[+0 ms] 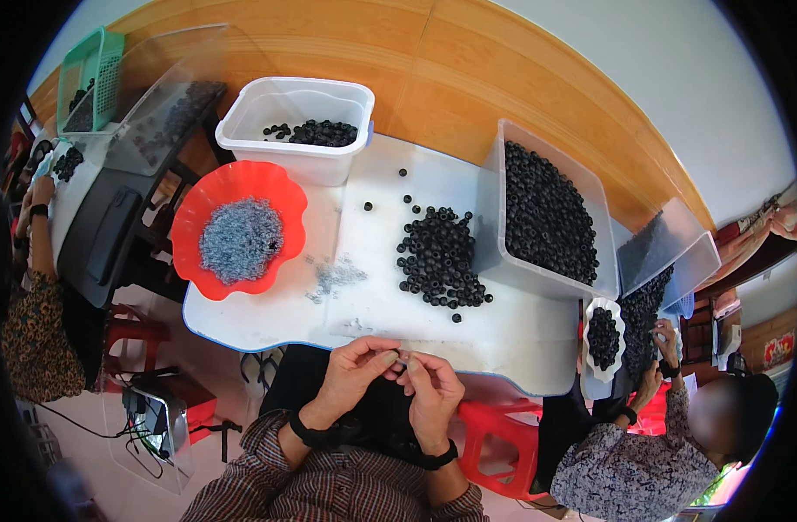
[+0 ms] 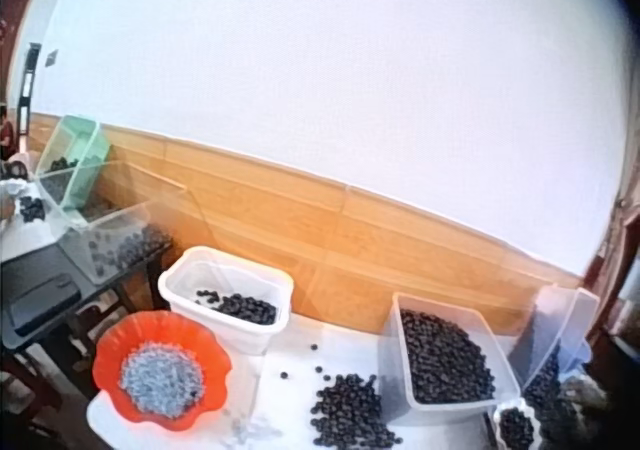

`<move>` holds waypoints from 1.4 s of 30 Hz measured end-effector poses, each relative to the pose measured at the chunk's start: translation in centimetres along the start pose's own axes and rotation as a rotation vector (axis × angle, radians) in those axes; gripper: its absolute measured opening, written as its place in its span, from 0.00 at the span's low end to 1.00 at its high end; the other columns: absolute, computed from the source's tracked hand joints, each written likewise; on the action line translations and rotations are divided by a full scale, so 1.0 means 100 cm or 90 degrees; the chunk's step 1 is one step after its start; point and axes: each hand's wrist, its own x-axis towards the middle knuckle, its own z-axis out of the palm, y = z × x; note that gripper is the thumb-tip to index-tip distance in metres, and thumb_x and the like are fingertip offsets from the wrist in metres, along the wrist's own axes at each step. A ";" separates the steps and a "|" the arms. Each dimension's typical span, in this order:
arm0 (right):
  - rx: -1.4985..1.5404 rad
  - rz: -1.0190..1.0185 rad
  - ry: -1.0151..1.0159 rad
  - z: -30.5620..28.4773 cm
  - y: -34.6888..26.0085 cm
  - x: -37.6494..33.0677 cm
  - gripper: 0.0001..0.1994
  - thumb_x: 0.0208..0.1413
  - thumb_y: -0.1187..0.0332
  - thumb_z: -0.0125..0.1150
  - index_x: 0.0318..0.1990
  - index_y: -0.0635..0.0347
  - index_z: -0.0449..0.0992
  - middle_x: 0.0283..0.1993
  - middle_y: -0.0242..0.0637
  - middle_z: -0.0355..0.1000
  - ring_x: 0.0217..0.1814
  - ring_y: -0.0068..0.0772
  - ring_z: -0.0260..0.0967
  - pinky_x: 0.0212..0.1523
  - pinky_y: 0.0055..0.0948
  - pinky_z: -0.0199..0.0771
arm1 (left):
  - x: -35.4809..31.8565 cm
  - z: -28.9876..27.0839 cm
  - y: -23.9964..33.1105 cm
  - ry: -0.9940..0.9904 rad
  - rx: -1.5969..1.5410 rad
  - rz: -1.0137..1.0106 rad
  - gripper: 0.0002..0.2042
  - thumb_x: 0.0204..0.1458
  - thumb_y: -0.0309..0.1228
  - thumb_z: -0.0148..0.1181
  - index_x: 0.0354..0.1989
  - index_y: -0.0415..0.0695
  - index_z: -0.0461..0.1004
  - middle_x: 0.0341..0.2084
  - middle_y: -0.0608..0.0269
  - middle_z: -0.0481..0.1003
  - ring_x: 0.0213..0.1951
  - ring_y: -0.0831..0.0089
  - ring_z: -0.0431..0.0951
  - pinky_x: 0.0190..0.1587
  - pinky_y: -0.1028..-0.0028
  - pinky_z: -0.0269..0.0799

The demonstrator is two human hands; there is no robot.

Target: Assembling small black plastic components by inserting grey pins into them and sorting the items into containers.

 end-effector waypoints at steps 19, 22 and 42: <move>-0.090 -0.077 -0.071 0.005 0.003 0.004 0.08 0.55 0.83 0.59 0.42 0.66 0.79 0.44 0.37 0.71 0.30 0.17 0.66 0.27 0.15 0.65 | 0.001 -0.009 0.011 -0.039 -0.288 -0.122 0.13 0.64 0.27 0.51 0.51 0.33 0.73 0.37 0.57 0.78 0.34 0.72 0.80 0.37 0.77 0.79; -0.103 -0.082 -0.072 0.004 0.003 0.004 0.08 0.55 0.82 0.60 0.42 0.66 0.79 0.44 0.36 0.71 0.31 0.17 0.66 0.28 0.15 0.65 | 0.001 -0.008 0.009 -0.041 -0.262 -0.112 0.13 0.63 0.27 0.51 0.51 0.34 0.74 0.36 0.58 0.78 0.33 0.74 0.79 0.37 0.77 0.78; -0.050 0.067 -0.166 -0.004 -0.008 0.009 0.06 0.56 0.79 0.63 0.41 0.64 0.76 0.36 0.31 0.74 0.36 0.19 0.72 0.34 0.17 0.71 | -0.003 -0.010 0.013 -0.086 -0.061 -0.064 0.12 0.63 0.26 0.51 0.50 0.35 0.75 0.36 0.59 0.78 0.34 0.76 0.77 0.36 0.78 0.76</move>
